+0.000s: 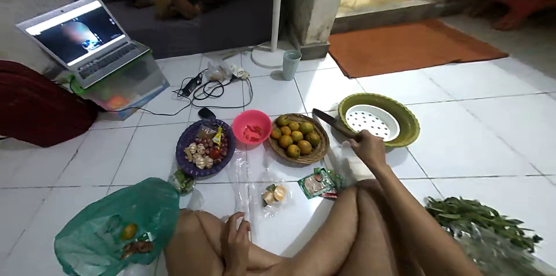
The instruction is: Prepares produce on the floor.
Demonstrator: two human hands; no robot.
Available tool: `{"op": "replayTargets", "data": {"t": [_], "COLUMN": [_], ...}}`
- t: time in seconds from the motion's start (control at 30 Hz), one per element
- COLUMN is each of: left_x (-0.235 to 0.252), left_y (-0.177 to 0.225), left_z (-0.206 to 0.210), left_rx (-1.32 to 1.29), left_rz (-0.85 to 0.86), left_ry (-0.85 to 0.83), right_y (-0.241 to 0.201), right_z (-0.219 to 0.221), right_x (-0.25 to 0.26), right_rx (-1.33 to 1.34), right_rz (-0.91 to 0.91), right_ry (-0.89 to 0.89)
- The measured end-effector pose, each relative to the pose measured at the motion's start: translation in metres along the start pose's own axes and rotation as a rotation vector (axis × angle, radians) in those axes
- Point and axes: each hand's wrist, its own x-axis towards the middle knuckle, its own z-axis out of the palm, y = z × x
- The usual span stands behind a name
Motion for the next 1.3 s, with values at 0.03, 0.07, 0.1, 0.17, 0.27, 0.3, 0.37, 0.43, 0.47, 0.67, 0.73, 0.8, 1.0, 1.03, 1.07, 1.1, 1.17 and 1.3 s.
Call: {"op": "replayTargets", "data": {"t": [0.03, 0.07, 0.1, 0.17, 0.27, 0.3, 0.37, 0.43, 0.47, 0.67, 0.73, 0.8, 1.0, 1.03, 1.07, 1.1, 1.17, 1.3], "left_x": [0.001, 0.002, 0.005, 0.013, 0.03, 0.039, 0.058, 0.079, 0.089, 0.122, 0.123, 0.125, 0.12, 0.119, 0.116, 0.113, 0.106, 0.075], "left_y": [-0.003, -0.005, -0.006, -0.004, 0.002, 0.004, 0.011, 0.021, 0.025, 0.036, 0.041, 0.046, 0.068, 0.073, 0.078, 0.082, 0.09, 0.097], "left_z": [0.001, 0.003, 0.005, 0.005, 0.001, 0.001, -0.001, -0.007, -0.01, -0.008, -0.005, -0.003, -0.002, -0.002, -0.001, 0.0, 0.002, 0.005], "left_rx": [-0.036, -0.061, -0.069, -0.064, -0.031, -0.045, -0.129, -0.227, -0.264, -0.334, -0.353, -0.374, -0.363, -0.359, -0.357, -0.362, -0.398, -0.497], "left_rz": [0.016, 0.032, 0.058, 0.098, 0.145, 0.145, 0.101, 0.011, -0.034, -0.135, -0.125, -0.131, -0.186, -0.204, -0.216, -0.211, -0.174, -0.131], "left_ry": [-0.004, 0.001, 0.012, 0.007, -0.041, -0.047, -0.068, -0.148, -0.202, -0.319, -0.299, -0.269, -0.201, -0.21, -0.219, -0.212, -0.187, 0.016], "right_y": [0.005, 0.01, 0.013, 0.019, 0.013, 0.006, -0.006, -0.014, -0.017, -0.037, -0.041, -0.046, -0.054, -0.055, -0.057, -0.058, -0.059, -0.058], "right_z": [-0.004, -0.011, -0.02, -0.038, -0.066, -0.074, -0.085, -0.093, -0.098, -0.128, -0.131, -0.129, -0.101, -0.095, -0.089, -0.082, -0.066, -0.034], "right_x": [-0.011, -0.024, -0.04, -0.078, -0.151, -0.174, -0.216, -0.248, -0.259, -0.282, -0.281, -0.279, -0.277, -0.278, -0.279, -0.28, -0.281, -0.28], "right_rx": [0.047, 0.096, 0.158, 0.299, 0.508, 0.566, 0.625, 0.628, 0.628, 0.591, 0.564, 0.523, 0.443, 0.445, 0.45, 0.457, 0.437, 0.459], "right_rz": [-0.028, -0.05, -0.081, -0.128, -0.124, -0.119, -0.149, -0.254, -0.303, -0.464, -0.495, -0.51, -0.541, -0.546, -0.546, -0.547, -0.566, -0.504], "right_ry": [0.057, 0.107, 0.162, 0.221, 0.167, 0.125, 0.039, -0.015, -0.044, -0.224, -0.225, -0.21, -0.089, -0.062, -0.039, -0.011, 0.062, 0.12]}}
